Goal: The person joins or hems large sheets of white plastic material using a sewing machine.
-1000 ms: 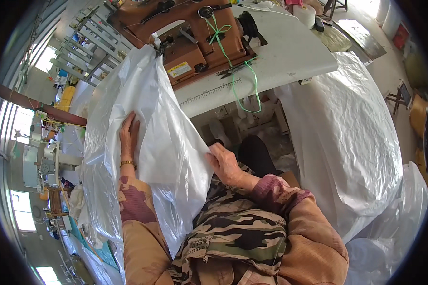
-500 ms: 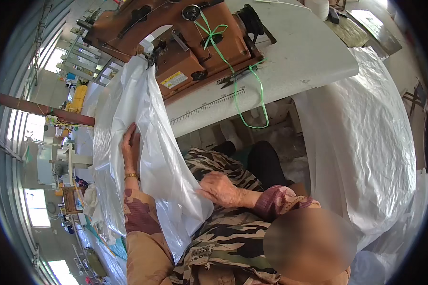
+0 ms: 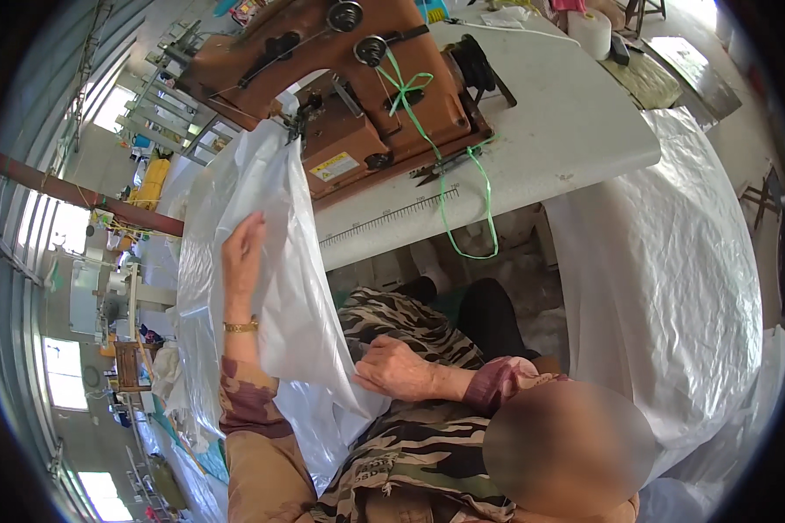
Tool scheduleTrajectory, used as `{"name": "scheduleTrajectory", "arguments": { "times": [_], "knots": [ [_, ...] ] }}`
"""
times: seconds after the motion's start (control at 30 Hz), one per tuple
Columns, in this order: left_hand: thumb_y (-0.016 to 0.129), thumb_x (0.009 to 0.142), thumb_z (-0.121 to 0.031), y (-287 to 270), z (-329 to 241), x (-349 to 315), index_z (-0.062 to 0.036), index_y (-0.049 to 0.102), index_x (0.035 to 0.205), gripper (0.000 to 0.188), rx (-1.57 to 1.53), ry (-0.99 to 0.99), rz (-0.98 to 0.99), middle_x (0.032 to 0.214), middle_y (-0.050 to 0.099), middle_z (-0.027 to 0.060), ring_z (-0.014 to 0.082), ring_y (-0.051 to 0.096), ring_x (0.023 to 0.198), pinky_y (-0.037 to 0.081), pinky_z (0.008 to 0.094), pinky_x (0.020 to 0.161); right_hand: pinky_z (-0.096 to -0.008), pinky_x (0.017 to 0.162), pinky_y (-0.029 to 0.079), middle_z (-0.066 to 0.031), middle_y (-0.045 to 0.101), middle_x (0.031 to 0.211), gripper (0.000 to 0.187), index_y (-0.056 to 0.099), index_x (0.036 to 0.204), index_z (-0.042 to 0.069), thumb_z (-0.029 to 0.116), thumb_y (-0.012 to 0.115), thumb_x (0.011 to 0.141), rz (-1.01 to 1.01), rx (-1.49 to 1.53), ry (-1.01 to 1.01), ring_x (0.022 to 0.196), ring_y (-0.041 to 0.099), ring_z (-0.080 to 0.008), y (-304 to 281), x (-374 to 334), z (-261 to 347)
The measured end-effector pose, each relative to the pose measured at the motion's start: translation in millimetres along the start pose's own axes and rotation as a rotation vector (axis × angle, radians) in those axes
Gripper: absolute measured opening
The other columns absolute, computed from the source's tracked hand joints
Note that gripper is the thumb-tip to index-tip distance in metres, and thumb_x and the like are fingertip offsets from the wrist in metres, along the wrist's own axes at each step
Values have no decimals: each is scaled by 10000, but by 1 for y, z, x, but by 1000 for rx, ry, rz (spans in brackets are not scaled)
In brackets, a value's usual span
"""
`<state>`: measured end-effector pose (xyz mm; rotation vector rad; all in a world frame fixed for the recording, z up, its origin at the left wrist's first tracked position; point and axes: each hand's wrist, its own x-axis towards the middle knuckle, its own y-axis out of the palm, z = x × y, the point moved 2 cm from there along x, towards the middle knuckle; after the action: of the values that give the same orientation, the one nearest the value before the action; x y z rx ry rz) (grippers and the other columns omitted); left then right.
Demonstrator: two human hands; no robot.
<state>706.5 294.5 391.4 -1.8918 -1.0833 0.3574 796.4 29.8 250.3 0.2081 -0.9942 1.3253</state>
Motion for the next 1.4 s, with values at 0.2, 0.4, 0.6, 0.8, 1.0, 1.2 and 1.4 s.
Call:
{"name": "scheduleTrajectory", "arguments": {
  "times": [0.2, 0.4, 0.6, 0.8, 1.0, 1.2, 1.4],
  "knots": [
    [744, 816, -238, 54, -98, 10, -17, 469, 1377, 662, 318, 484, -181, 1429, 468, 194, 329, 526, 1255, 477, 417, 969, -360, 739, 418, -57, 583, 701, 132, 555, 789, 78, 185, 585, 859, 172, -155, -121, 676, 586, -221, 20, 28, 8],
    [512, 870, 14, 58, -111, 26, -19, 490, 1314, 446, 625, 354, -262, 1099, 547, 136, 322, 624, 969, 520, 451, 774, -357, 735, 437, -66, 588, 709, 133, 561, 801, 77, 186, 593, 870, 335, -191, -84, 698, 610, -230, 6, 34, 6],
    [536, 805, 46, 49, -92, 34, -49, 593, 1210, 420, 595, 401, -352, 1024, 566, 99, 296, 635, 881, 523, 433, 722, -375, 732, 479, -65, 581, 704, 215, 564, 800, 67, 244, 662, 875, 171, -154, -110, 713, 620, -250, -45, 46, 2],
    [514, 820, 39, 47, -71, 51, -102, 639, 1167, 394, 494, 416, -419, 962, 573, 93, 294, 625, 889, 523, 430, 738, -389, 681, 457, -57, 589, 731, 160, 614, 809, 76, 197, 718, 818, -189, -465, -11, 708, 601, -259, -106, 87, -38],
    [507, 855, 4, 47, -54, 63, -113, 661, 1136, 341, 399, 449, -445, 973, 578, 93, 294, 614, 930, 521, 438, 765, -397, 661, 451, -85, 615, 729, 184, 583, 767, 70, 202, 664, 868, -125, -562, 50, 683, 603, -300, -118, 120, -78],
    [522, 880, -33, 46, -44, 78, -90, 665, 1121, 286, 358, 486, -453, 991, 586, 86, 286, 607, 955, 525, 427, 770, -411, 652, 458, -106, 622, 676, 231, 561, 745, 56, 223, 654, 875, -41, -551, 144, 634, 591, -347, -116, 129, -89],
    [531, 886, -72, 48, -35, 88, -91, 664, 1138, 286, 342, 533, -470, 957, 570, 79, 263, 606, 948, 527, 412, 750, -431, 650, 465, -113, 627, 681, 275, 549, 725, 64, 265, 647, 886, 18, -557, 181, 636, 588, -367, -116, 130, -88]
  ]
}}
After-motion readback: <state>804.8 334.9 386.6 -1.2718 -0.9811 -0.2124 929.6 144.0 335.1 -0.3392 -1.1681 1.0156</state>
